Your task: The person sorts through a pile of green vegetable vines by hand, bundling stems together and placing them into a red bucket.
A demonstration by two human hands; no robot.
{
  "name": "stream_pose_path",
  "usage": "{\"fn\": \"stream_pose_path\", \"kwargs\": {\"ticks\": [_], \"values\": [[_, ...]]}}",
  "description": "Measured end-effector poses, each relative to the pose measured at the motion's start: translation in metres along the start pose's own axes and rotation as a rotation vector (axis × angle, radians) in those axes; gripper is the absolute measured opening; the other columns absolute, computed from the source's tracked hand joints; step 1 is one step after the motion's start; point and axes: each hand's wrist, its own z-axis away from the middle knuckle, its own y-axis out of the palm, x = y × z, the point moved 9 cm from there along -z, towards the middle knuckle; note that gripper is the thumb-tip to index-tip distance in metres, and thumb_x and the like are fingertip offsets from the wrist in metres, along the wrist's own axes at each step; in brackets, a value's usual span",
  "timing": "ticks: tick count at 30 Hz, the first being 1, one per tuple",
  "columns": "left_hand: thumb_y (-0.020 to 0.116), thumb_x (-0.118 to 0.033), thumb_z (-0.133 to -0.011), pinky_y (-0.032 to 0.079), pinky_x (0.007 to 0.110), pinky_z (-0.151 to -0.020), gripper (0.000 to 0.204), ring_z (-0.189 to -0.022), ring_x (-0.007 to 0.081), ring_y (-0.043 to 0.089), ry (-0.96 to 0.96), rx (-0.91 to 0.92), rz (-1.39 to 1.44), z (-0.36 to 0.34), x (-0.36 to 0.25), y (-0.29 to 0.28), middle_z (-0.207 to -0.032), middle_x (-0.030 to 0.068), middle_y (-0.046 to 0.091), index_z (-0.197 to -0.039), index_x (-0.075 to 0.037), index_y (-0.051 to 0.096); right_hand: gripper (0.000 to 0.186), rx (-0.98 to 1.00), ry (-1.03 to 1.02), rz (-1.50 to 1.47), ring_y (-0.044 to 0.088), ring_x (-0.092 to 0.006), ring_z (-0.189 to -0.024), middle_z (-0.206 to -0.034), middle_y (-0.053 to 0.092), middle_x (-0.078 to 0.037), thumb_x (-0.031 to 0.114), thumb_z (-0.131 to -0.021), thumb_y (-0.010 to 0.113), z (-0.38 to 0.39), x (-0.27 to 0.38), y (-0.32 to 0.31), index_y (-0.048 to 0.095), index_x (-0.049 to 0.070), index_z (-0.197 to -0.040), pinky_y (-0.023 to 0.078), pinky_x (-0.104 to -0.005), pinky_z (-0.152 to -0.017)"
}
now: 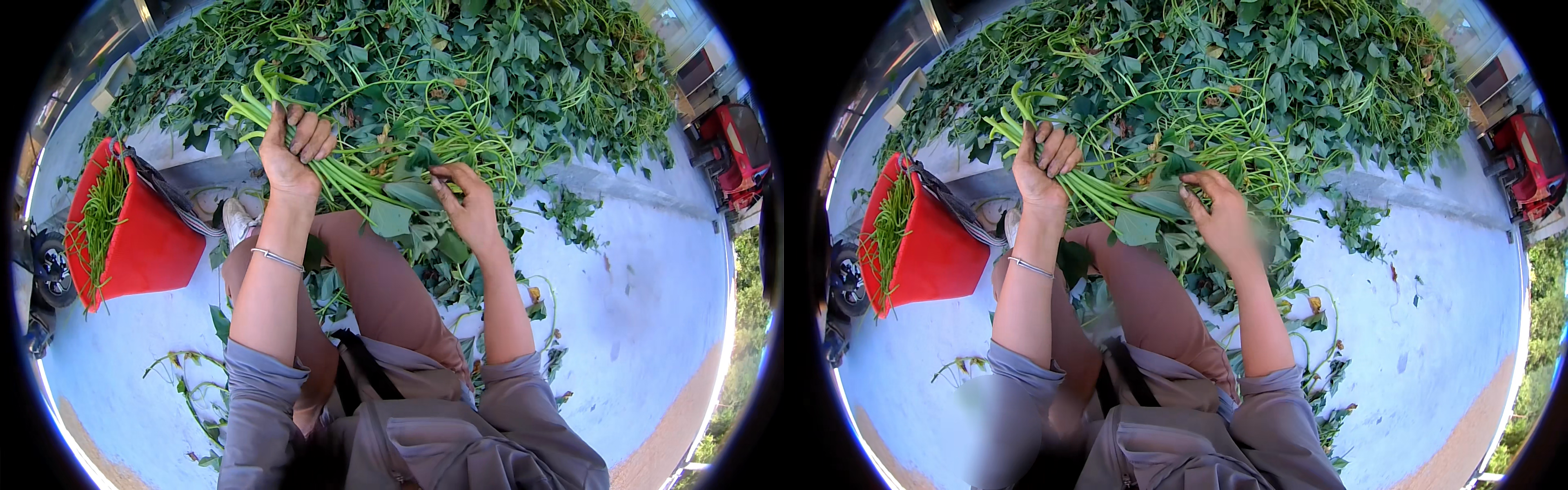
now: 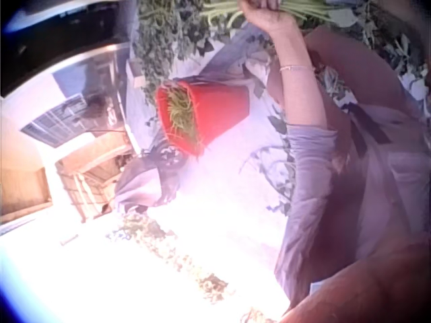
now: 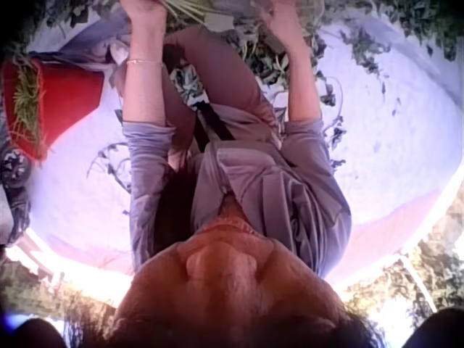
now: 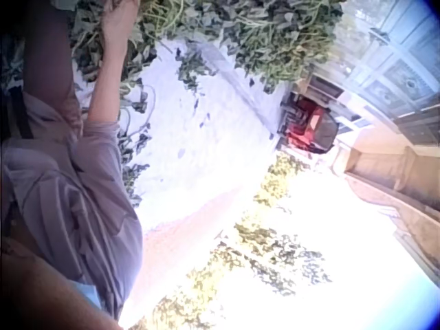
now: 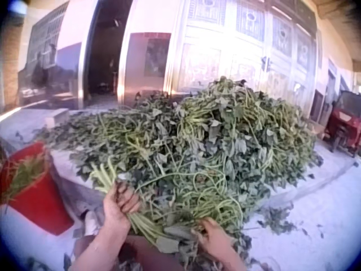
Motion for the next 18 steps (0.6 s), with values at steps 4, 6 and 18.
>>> {"fn": "stream_pose_path", "kwargs": {"ticks": [4,6,18], "values": [[0.041,-0.035,-0.091,0.021,0.021,-0.038,0.033,-0.037,0.0065,0.02,-0.055,0.125,0.007,0.005,0.003,0.013,-0.043,-0.0055,0.024,-0.067,-0.012,0.038,0.014,-0.126,-0.18,-0.112,0.054,-0.0251,-0.076,-0.079,0.057,-0.009,0.012,-0.073,0.062,0.007,0.048,-0.021,0.057,0.0,-0.078,0.042,-0.0327,-0.071],[0.042,-0.035,-0.09,0.019,0.022,-0.035,0.034,-0.034,0.0069,0.018,-0.028,0.072,-0.104,0.008,0.002,0.008,-0.042,-0.006,0.022,-0.064,-0.014,0.037,0.011,-0.148,-0.186,-0.004,0.054,-0.025,-0.072,-0.074,0.057,-0.008,0.01,-0.074,0.061,0.033,0.052,-0.042,0.056,0.002,-0.069,0.042,-0.0331,-0.065],[0.05,-0.021,-0.087,0.022,0.023,-0.042,0.024,-0.04,0.0075,0.024,-0.038,-0.027,-0.563,0.03,0.0,-0.011,-0.045,-0.0033,0.026,-0.067,-0.01,0.042,0.022,0.935,0.565,-0.182,0.058,-0.0259,-0.07,-0.071,0.057,-0.008,0.015,-0.071,0.063,0.307,0.067,-0.049,0.056,0.007,-0.09,0.044,-0.0353,-0.061]]}}
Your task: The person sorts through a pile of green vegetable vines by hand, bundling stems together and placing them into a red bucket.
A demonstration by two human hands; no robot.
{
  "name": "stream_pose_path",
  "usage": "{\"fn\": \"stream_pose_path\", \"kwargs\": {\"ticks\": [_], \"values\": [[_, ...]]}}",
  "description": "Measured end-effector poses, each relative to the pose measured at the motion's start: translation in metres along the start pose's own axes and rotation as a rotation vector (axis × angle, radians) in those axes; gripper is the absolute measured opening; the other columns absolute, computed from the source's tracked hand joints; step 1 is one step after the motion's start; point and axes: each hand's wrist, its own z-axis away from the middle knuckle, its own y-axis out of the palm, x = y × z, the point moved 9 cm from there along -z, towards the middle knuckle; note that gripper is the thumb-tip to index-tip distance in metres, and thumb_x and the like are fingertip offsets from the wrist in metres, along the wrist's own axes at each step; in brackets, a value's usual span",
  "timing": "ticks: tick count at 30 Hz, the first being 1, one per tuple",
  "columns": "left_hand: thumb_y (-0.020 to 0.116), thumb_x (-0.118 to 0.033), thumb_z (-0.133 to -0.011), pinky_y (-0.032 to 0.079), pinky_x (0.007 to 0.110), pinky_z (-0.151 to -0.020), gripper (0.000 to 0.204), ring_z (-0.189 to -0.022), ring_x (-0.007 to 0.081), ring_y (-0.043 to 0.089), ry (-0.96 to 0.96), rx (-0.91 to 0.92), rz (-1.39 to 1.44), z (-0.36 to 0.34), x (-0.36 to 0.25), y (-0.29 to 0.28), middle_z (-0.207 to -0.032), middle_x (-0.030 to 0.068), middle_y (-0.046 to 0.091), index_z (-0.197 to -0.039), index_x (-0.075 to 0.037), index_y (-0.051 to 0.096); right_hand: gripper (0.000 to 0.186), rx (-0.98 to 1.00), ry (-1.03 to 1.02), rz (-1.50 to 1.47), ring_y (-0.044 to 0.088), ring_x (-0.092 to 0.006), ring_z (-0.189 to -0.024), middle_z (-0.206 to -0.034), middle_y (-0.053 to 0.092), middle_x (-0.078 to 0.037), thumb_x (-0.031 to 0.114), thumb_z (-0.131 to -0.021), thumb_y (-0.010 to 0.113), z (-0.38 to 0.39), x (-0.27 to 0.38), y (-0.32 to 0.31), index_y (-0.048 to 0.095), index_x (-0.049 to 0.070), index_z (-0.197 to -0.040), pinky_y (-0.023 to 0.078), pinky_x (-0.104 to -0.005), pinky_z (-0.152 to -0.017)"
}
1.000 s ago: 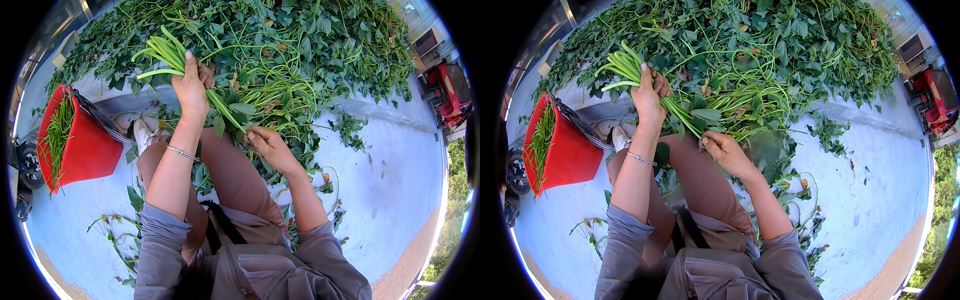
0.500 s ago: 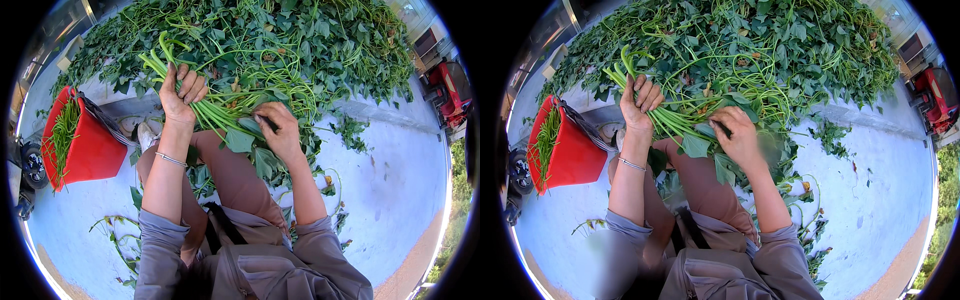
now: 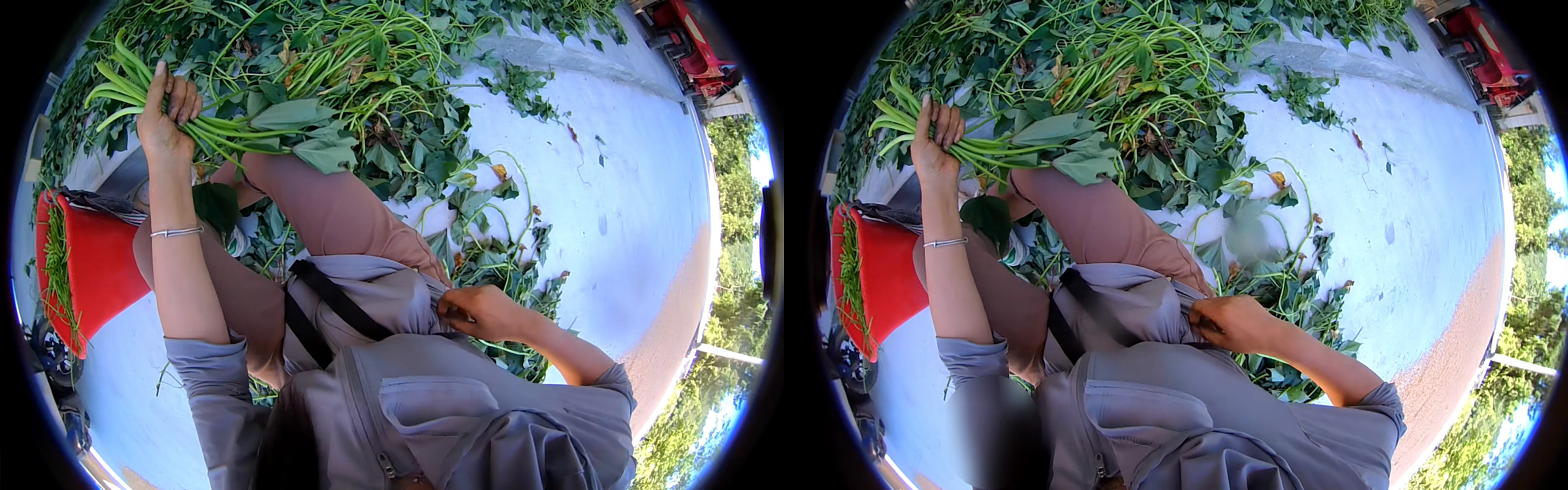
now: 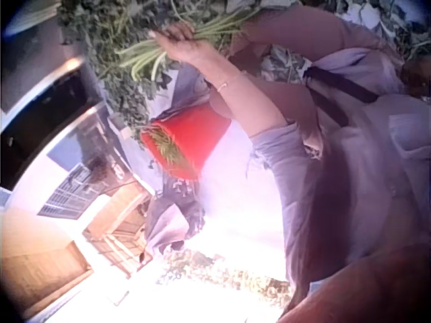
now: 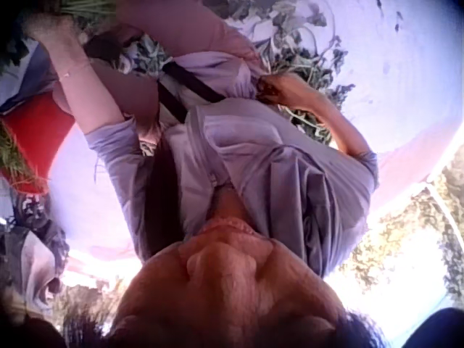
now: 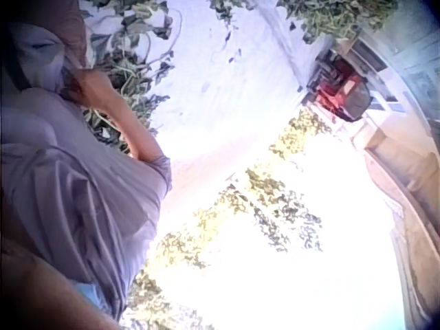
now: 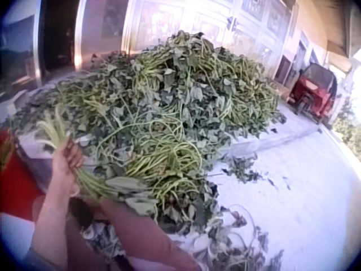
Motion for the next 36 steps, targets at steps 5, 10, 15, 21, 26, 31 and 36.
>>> {"fn": "stream_pose_path", "kwargs": {"ticks": [5,10,15,21,26,31,36], "values": [[0.067,-0.014,-0.075,0.037,0.019,-0.052,0.017,-0.055,0.0047,0.046,-0.201,0.185,-0.738,0.088,0.026,0.077,-0.061,-0.0015,0.052,-0.08,-0.002,0.056,0.025,-0.261,-0.171,-0.017,0.056,-0.0284,-0.075,-0.083,0.057,-0.013,0.012,-0.068,0.062,-0.027,0.003,-0.006,0.057,0.003,-0.091,0.045,-0.0354,-0.064],[0.068,-0.02,-0.073,0.045,0.029,-0.06,0.027,-0.057,0.0113,0.052,-0.315,0.557,-0.859,0.157,0.082,0.113,-0.068,0.0131,0.062,-0.091,0.0,0.063,0.012,-0.323,-0.082,-0.717,0.05,-0.0139,-0.072,-0.08,0.053,-0.007,-0.006,-0.07,0.062,-0.03,-0.009,0.005,0.06,-0.003,-0.082,0.041,-0.0245,-0.064],[0.068,-0.02,-0.074,0.045,0.03,-0.063,0.029,-0.061,0.0149,0.056,-0.321,0.493,-0.835,0.165,0.087,0.103,-0.071,0.0125,0.062,-0.093,0.0,0.061,0.018,-0.395,-0.411,-0.574,0.049,-0.0156,-0.072,-0.08,0.052,-0.007,-0.006,-0.07,0.062,-0.02,0.023,-0.002,0.061,-0.001,-0.088,0.04,-0.0261,-0.064],[0.068,-0.019,-0.073,0.045,0.029,-0.063,0.027,-0.061,0.0146,0.055,-0.382,0.537,-0.801,0.174,0.098,0.095,-0.072,0.0112,0.063,-0.093,-0.002,0.061,0.022,-0.214,-0.637,0.251,0.053,-0.0224,-0.076,-0.087,0.05,-0.007,0.006,-0.067,0.063,-0.027,0.063,-0.008,0.057,0.005,-0.088,0.045,-0.0292,-0.062],[0.067,-0.018,-0.074,0.045,0.029,-0.064,0.028,-0.062,0.0138,0.055,-0.279,0.538,-0.802,0.168,0.091,0.101,-0.074,0.0115,0.063,-0.097,-0.002,0.06,0.023,-0.175,-0.749,0.442,0.053,-0.0222,-0.072,-0.089,0.048,-0.006,0.011,-0.063,0.061,-0.023,0.07,-0.007,0.054,0.004,-0.084,0.046,-0.0314,-0.059],[0.067,-0.018,-0.073,0.045,0.028,-0.061,0.026,-0.059,0.0165,0.054,-0.289,0.537,-0.819,0.168,0.077,0.114,-0.071,0.0094,0.061,-0.093,-0.002,0.061,0.027,-0.348,-0.84,0.548,0.051,-0.0203,-0.067,-0.079,0.046,-0.006,0.009,-0.063,0.058,-0.018,0.045,-0.009,0.056,0.003,-0.089,0.045,-0.0314,-0.057],[0.067,-0.009,-0.063,0.046,0.031,-0.058,0.023,-0.065,0.025,0.057,0.01,1.07,-1.113,0.223,0.086,0.143,-0.078,0.0071,0.059,-0.085,-0.005,0.062,0.035,-0.393,-0.65,0.688,0.051,-0.0194,-0.067,-0.075,0.047,-0.004,0.011,-0.064,0.057,-0.006,0.002,-0.031,0.057,0.002,-0.098,0.043,-0.0326,-0.056]]}}
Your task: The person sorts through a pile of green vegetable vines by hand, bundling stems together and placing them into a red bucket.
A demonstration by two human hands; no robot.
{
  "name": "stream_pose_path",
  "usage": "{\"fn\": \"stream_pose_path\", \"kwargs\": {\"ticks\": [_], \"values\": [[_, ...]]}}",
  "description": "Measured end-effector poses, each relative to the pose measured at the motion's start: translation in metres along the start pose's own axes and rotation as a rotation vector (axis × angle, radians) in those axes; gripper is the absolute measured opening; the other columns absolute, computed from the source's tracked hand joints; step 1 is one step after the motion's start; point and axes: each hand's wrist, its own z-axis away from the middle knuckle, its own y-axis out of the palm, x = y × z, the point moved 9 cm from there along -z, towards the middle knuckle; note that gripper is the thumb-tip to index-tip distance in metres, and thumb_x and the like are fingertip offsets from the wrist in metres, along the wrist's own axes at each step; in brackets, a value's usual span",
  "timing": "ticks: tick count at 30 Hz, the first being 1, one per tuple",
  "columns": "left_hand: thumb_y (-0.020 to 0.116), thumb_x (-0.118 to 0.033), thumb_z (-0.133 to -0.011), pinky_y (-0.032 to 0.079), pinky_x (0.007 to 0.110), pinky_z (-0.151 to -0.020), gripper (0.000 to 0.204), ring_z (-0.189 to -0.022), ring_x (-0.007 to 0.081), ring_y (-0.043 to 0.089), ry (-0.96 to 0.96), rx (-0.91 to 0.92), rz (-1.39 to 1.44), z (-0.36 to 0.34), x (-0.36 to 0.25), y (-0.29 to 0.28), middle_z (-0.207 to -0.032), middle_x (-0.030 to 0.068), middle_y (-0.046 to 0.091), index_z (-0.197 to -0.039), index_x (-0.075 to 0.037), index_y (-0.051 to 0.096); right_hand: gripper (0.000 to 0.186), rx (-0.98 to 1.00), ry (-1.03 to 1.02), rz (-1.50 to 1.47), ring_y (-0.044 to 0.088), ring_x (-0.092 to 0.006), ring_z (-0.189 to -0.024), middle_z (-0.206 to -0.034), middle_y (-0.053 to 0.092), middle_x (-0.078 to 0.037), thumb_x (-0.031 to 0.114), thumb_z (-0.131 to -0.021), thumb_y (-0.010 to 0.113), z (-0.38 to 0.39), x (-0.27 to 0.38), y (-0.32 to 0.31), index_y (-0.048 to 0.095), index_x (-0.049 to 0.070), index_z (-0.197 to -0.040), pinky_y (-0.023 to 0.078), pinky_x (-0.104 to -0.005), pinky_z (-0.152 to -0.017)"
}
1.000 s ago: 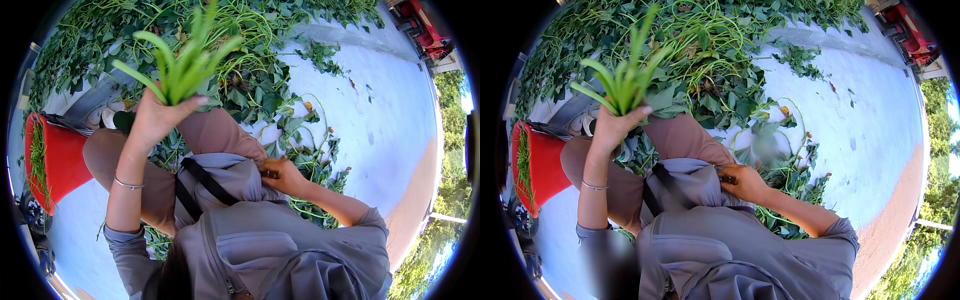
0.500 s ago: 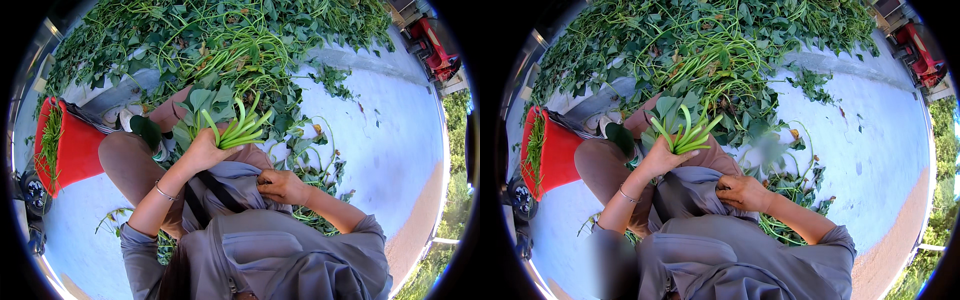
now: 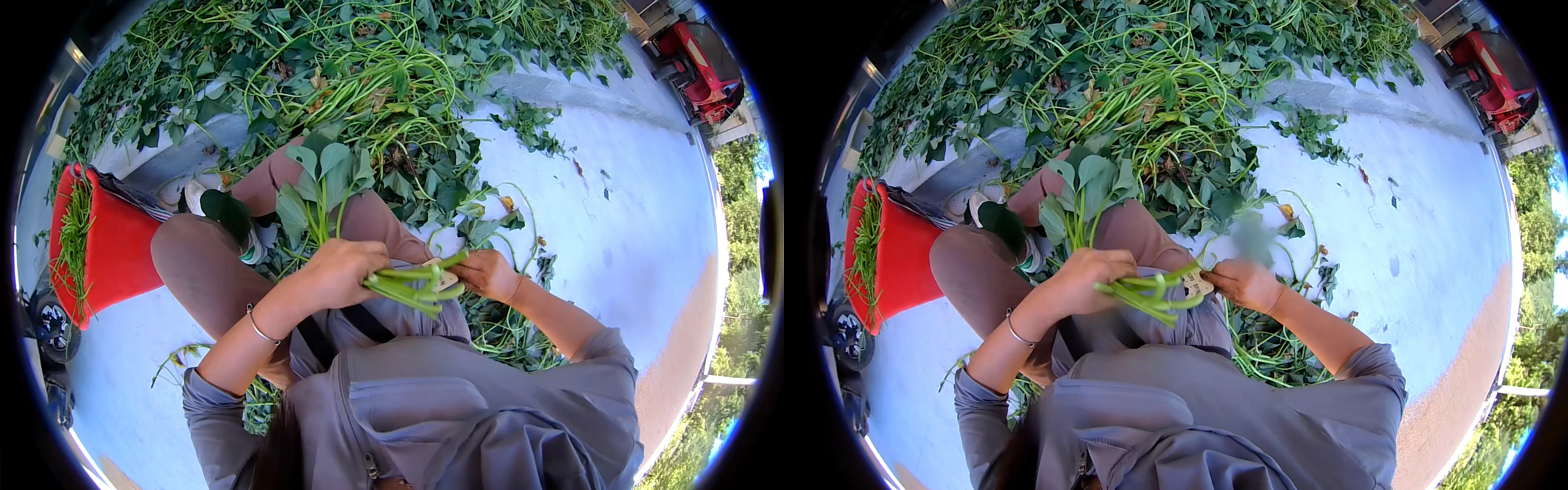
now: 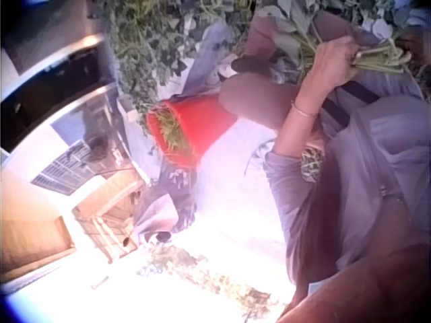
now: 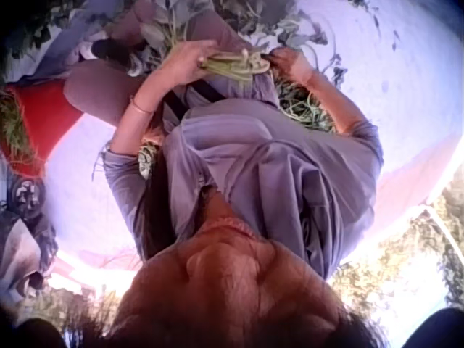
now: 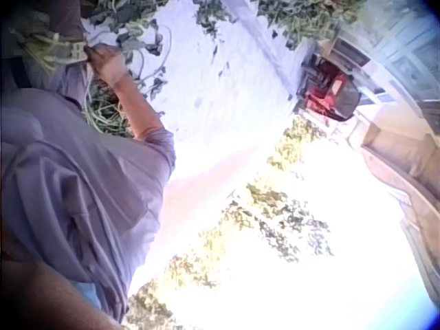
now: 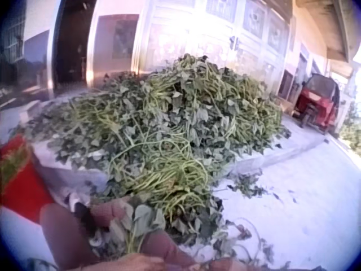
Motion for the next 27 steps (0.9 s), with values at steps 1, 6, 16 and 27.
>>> {"fn": "stream_pose_path", "kwargs": {"ticks": [1,6,16,27], "values": [[0.066,-0.006,-0.06,0.046,0.03,-0.059,0.026,-0.068,0.0261,0.058,0.041,0.094,-0.084,0.002,-0.012,0.016,-0.083,0.0074,0.061,-0.086,-0.006,0.063,0.037,0.016,0.031,-0.003,0.051,-0.0192,-0.066,-0.075,0.047,-0.004,0.012,-0.064,0.057,0.004,-0.007,-0.005,0.057,0.002,-0.1,0.043,-0.0332,-0.056],[0.066,-0.006,-0.06,0.046,0.03,-0.058,0.023,-0.065,0.0219,0.058,-0.127,-0.177,0.135,0.017,0.024,-0.007,-0.075,0.0064,0.058,-0.082,-0.003,0.06,0.024,0.138,0.146,-0.177,0.053,-0.0189,-0.057,-0.07,0.051,-0.004,0.009,-0.066,0.066,0.016,-0.025,-0.061,0.061,0.004,-0.088,0.042,-0.0303,-0.048],[0.053,-0.027,-0.086,0.03,0.019,-0.04,0.027,-0.035,0.0038,0.026,-0.389,-0.745,1.089,0.002,0.093,-0.118,-0.092,0.0194,0.062,-0.085,0.0,0.057,0.017,-0.03,0.785,-0.754,0.048,-0.0075,-0.047,-0.058,0.05,-0.001,0.01,-0.076,0.066,-0.032,-0.104,-0.174,0.059,-0.004,-0.071,0.037,-0.0203,-0.041],[0.039,-0.056,-0.084,0.034,0.022,-0.049,0.068,-0.04,0.0044,0.03,0.054,-0.943,1.421,0.006,0.099,-0.144,-0.114,0.0168,0.052,-0.132,-0.008,0.03,0.008,-0.939,0.756,-1.902,0.059,-0.0184,-0.056,-0.068,0.061,-0.009,0.009,-0.082,0.058,-0.135,-0.047,0.011,0.059,0.001,-0.08,0.049,-0.029,-0.051]]}}
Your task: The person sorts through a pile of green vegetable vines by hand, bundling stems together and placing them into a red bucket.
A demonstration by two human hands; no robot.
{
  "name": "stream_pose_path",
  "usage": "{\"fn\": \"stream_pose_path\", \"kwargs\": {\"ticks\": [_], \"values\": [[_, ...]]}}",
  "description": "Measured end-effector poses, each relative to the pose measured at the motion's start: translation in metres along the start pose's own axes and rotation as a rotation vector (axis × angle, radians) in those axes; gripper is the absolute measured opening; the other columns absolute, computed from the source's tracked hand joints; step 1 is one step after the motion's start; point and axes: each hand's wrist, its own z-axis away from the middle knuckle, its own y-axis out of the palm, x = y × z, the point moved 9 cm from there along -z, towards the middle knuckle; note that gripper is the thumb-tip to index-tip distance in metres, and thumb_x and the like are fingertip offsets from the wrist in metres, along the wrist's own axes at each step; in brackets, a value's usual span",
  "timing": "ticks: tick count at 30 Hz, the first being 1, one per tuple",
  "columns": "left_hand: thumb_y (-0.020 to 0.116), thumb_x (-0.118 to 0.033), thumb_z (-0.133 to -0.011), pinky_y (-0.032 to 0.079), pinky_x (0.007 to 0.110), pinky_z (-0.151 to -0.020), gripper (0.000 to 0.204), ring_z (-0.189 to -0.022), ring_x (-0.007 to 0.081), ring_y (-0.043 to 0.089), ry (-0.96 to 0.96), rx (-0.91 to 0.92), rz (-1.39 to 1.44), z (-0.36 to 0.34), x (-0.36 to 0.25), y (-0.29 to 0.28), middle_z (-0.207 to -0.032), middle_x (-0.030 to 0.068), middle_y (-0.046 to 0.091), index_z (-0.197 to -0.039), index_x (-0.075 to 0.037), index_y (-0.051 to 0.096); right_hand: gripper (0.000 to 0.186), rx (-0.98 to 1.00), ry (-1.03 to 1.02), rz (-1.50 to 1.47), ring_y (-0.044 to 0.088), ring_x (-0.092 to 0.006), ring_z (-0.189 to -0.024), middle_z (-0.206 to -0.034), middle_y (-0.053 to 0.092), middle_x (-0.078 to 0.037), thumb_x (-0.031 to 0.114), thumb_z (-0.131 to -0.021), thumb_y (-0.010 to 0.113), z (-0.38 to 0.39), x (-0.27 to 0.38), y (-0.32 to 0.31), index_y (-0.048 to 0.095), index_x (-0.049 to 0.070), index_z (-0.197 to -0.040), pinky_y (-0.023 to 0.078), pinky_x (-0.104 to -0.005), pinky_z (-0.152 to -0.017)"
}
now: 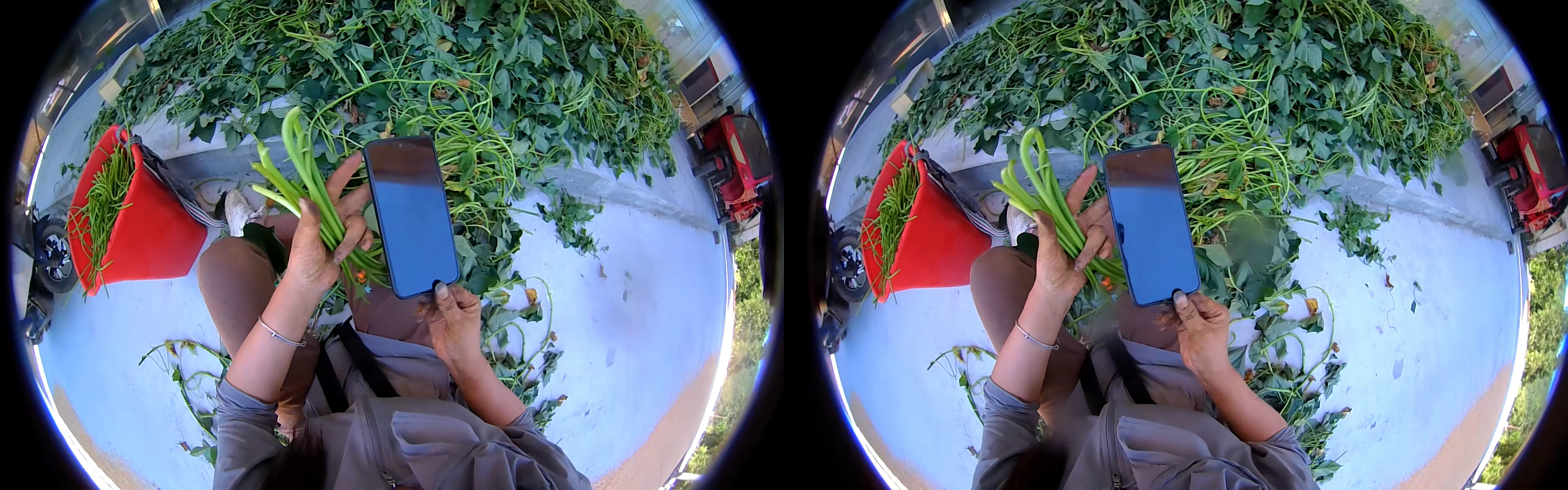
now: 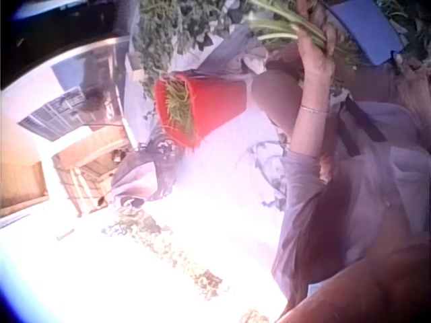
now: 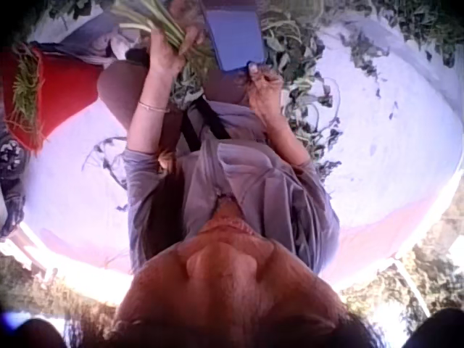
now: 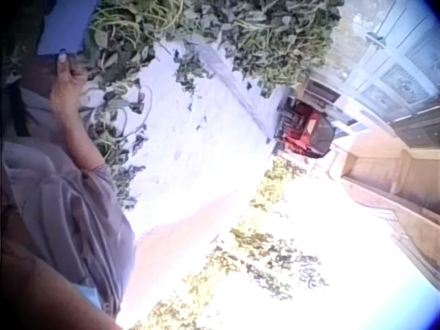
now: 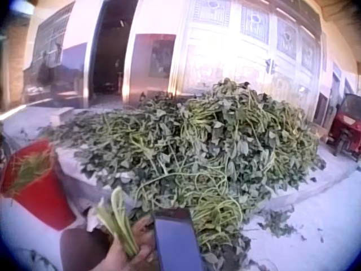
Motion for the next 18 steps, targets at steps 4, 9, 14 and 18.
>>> {"fn": "stream_pose_path", "kwargs": {"ticks": [4,9,14,18], "values": [[0.046,-0.052,-0.083,0.035,0.021,-0.047,0.068,-0.043,0.0047,0.034,-0.111,-0.137,-0.171,0.002,0.019,-0.054,-0.102,0.0093,0.057,-0.133,-0.009,0.029,0.005,0.059,0.015,0.014,0.059,-0.0181,-0.065,-0.077,0.061,-0.008,0.006,-0.081,0.059,-0.009,-0.025,0.018,0.061,0.001,-0.083,0.048,-0.0289,-0.056],[0.051,-0.072,-0.065,0.048,0.035,-0.081,0.095,-0.1,0.0244,0.053,-0.166,0.01,0.09,-0.007,0.027,-0.019,-0.125,0.0224,0.041,-0.13,-0.006,0.029,0.013,0.199,0.061,0.155,0.058,-0.0151,-0.064,-0.082,0.06,-0.007,0.005,-0.082,0.058,-0.006,-0.03,0.039,0.06,-0.004,-0.091,0.046,-0.0254,-0.057],[0.032,-0.08,-0.067,0.047,0.035,-0.08,0.098,-0.101,0.0267,0.052,-0.187,-0.097,0.108,0.001,0.024,-0.026,-0.118,0.0223,0.047,-0.13,-0.005,0.03,0.024,0.273,-0.508,0.861,0.056,-0.0138,-0.063,-0.077,0.059,-0.009,0.016,-0.077,0.065,-0.017,0.03,0.056,0.058,-0.004,-0.086,0.041,-0.0224,-0.053],[0.031,-0.077,-0.07,0.048,0.034,-0.079,0.093,-0.097,0.0241,0.053,-0.2,-0.119,0.213,0.002,0.027,-0.03,-0.121,0.0211,0.045,-0.129,-0.005,0.031,0.041,0.408,-1.004,1.098,0.052,-0.0193,-0.093,-0.094,0.062,-0.004,0.044,-0.084,0.045,0.001,0.073,0.097,0.059,0.007,-0.095,0.036,-0.0338,-0.08]]}}
